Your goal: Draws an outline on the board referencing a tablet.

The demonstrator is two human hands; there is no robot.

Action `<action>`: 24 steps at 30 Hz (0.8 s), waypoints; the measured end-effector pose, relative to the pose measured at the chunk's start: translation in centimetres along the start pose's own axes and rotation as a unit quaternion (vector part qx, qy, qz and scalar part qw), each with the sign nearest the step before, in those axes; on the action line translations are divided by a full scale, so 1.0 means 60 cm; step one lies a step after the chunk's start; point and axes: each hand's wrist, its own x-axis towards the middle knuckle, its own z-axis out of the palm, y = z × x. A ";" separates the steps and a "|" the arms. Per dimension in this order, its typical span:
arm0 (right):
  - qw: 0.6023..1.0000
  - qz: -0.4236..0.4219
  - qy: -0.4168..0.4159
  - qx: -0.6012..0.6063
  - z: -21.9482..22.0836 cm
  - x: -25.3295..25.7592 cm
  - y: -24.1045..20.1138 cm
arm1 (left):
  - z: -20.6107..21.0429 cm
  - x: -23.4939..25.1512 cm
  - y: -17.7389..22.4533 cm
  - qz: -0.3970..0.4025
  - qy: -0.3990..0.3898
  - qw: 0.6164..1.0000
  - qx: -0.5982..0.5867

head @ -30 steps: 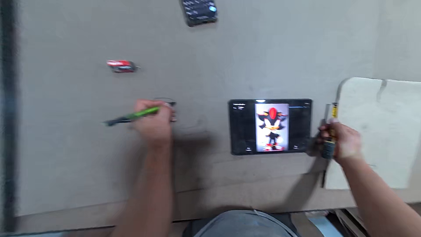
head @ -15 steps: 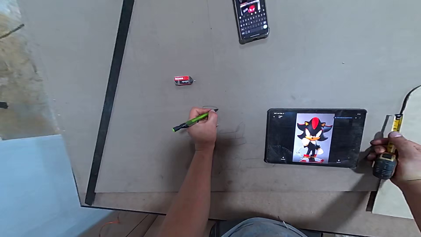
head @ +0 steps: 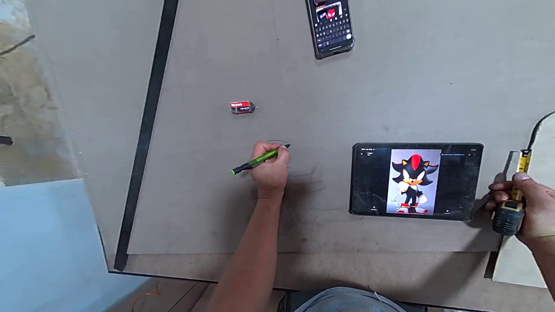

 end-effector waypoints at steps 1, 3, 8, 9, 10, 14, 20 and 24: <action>1.000 -0.001 0.001 0.003 0.000 0.001 0.002 | 0.000 0.000 -0.001 0.001 0.003 1.000 0.002; 1.000 -0.001 0.002 0.005 0.000 0.002 0.004 | 0.002 -0.001 0.000 -0.001 0.016 1.000 0.007; 1.000 0.004 0.005 0.006 -0.001 0.004 0.003 | 0.001 0.000 0.000 0.002 0.002 1.000 0.000; 1.000 0.005 0.004 0.008 -0.003 0.005 0.005 | -0.001 0.000 -0.001 0.002 -0.005 1.000 0.002; 1.000 0.007 0.002 0.009 -0.003 0.006 0.007 | -0.002 0.000 -0.001 0.001 -0.010 1.000 0.005; 1.000 0.005 0.007 0.011 -0.001 0.005 0.006 | -0.001 0.001 -0.001 0.004 -0.005 1.000 -0.002; 1.000 0.003 0.005 0.009 -0.006 0.011 0.016 | -0.016 0.008 0.002 -0.031 -0.029 0.997 -0.057; 1.000 -0.004 0.022 0.001 0.003 0.002 0.003 | -0.041 0.002 0.001 -0.052 -0.023 0.992 -0.116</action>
